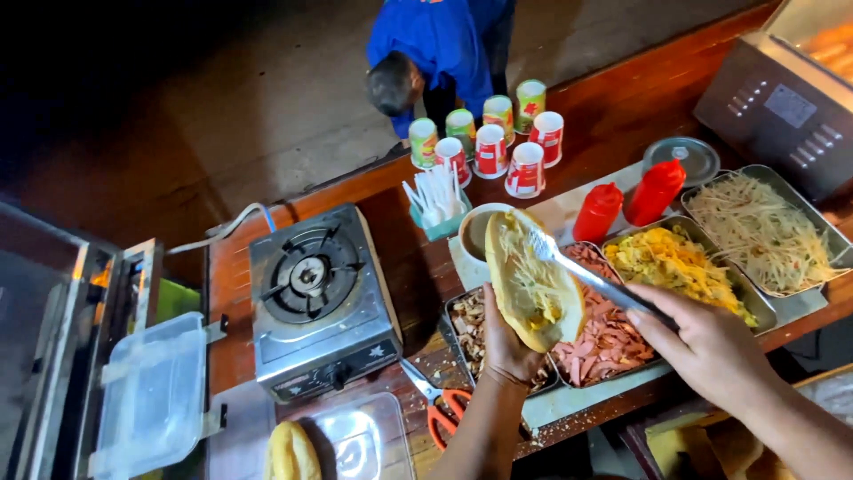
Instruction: The person is preparing multiple sandwiches at a street food stall, opening bread rolls and filling them with pate, various meats, eggs, and vegetables using spoons and tongs, then adding sauces from squeeze bottles.
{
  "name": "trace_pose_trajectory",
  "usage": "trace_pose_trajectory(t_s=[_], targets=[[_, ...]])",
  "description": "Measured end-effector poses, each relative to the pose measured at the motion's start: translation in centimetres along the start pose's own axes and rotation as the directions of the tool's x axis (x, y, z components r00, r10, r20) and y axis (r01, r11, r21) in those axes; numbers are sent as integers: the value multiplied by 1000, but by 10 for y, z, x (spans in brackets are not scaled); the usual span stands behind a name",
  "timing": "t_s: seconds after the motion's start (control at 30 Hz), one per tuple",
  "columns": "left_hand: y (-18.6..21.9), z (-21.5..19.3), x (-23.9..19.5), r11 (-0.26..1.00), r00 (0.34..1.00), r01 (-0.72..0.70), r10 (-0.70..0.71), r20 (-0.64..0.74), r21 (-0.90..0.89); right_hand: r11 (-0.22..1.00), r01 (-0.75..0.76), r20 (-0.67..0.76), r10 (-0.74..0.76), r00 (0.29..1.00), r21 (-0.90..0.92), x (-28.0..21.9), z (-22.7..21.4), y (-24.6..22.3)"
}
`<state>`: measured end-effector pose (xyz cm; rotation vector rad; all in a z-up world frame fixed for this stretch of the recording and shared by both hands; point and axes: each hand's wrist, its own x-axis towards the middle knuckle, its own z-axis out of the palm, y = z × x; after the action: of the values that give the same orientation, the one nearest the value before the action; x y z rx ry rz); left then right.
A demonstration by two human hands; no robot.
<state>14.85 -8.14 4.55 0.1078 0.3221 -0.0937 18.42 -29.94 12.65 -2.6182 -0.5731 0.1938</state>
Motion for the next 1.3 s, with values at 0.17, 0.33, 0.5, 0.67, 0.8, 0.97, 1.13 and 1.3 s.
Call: trace_pose_trajectory(t_s=[0.17,0.33,0.5,0.67,0.8,0.97,1.13,1.3], targets=[[6,-11,-9,999,993,-7,2,122,40,996,63,-2,-63,998,-63,4,3,-33],[19,-24,-14,1000,984,-3,6,178,-20,988,108,-11,-110,994,-107,-16,19,-45],[20,-37,-10,991,985,-122,127,-114,48,870,225,72,-216,974,-438,-31,67,-40],[29,-46,-27,987,987,-144,148,-58,68,949,94,102,-66,993,-302,-34,43,-61],[24,-58,-37,962,999,-30,40,-30,270,939,276,49,-272,961,-206,-20,52,-75],[40,-73,-62,970,982,-133,156,-105,202,994,86,200,-71,977,-70,-25,42,-69],[56,-118,-93,989,983,-132,140,-122,72,927,-115,257,216,942,-357,-12,55,-14],[56,-152,-111,997,987,-55,48,-153,-47,919,-186,384,320,866,-347,-9,96,16]])
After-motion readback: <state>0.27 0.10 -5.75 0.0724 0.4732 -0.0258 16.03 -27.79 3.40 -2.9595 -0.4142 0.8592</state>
